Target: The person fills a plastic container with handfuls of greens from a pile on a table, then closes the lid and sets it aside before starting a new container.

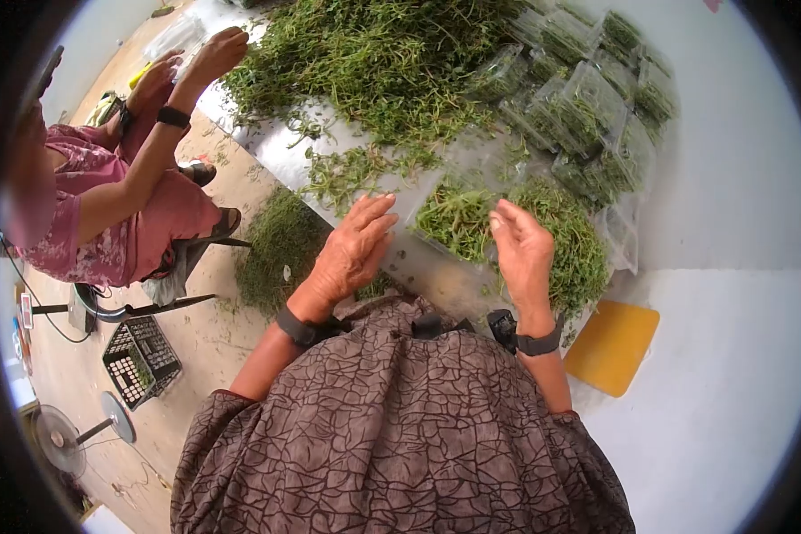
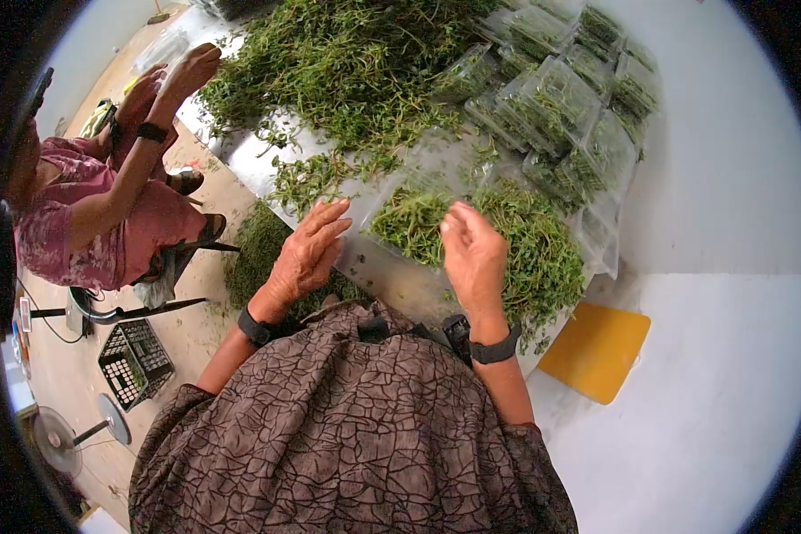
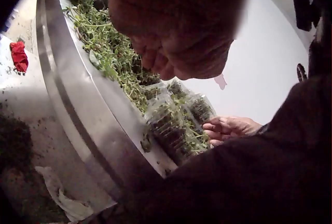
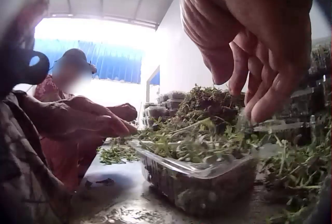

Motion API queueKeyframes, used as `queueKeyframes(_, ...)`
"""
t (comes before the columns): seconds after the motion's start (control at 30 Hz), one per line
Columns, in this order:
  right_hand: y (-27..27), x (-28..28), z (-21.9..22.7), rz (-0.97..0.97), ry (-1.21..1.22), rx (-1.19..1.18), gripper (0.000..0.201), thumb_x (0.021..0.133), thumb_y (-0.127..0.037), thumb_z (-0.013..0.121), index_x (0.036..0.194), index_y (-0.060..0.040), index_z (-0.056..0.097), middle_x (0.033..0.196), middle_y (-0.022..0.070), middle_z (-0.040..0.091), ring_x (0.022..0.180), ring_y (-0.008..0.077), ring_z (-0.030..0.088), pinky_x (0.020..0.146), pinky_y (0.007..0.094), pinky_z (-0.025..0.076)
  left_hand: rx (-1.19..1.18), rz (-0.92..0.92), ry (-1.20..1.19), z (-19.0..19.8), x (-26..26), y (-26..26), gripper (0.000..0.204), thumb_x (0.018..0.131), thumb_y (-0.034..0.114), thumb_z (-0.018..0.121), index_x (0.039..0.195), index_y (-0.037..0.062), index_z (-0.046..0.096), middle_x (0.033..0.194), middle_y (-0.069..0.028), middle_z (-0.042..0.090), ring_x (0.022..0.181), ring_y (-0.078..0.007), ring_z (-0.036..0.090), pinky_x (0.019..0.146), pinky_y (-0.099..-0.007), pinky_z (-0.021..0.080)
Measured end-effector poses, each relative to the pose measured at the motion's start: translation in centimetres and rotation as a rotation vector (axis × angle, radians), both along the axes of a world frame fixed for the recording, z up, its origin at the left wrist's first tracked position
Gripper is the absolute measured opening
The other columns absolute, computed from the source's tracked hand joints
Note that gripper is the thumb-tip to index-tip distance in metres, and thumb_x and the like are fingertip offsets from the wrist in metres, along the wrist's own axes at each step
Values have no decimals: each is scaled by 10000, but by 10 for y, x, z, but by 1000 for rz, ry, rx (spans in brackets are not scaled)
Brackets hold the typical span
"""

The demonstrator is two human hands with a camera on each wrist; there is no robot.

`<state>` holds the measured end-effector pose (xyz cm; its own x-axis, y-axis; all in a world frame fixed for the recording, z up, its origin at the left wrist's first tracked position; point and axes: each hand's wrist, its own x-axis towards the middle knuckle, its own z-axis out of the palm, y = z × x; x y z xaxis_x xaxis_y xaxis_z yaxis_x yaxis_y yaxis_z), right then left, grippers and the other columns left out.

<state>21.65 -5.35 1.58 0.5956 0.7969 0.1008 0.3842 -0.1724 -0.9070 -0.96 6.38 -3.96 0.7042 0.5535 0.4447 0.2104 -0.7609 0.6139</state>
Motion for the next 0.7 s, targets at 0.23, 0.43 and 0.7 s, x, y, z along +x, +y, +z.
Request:
queueKeyframes(0.23,-17,10,9,-21,-439,-36,233,880,-49,610,1093,27,668,1150,198,667,980,303,676,818,376,550,36,-50,34,7,7,-5,439,864,-12,589,1295,28,517,1435,-169,461,1316,-380,442,1121,-495,353)
queueKeyframes(0.43,-24,2,4,11,-483,-92,235,849,-45,626,1068,21,678,1127,188,676,1014,343,655,875,413,526,62,-128,139,26,38,-5,493,906,77,579,1381,36,452,1506,-183,358,1391,-378,336,1160,-486,279)
queueKeyframes(0.7,-32,4,-5,38,-520,-110,212,837,-45,642,1027,44,676,1096,198,681,992,350,657,866,412,529,62,-183,329,11,65,1,508,974,244,503,1385,-41,413,1442,-211,430,1379,-378,350,1174,-485,235)
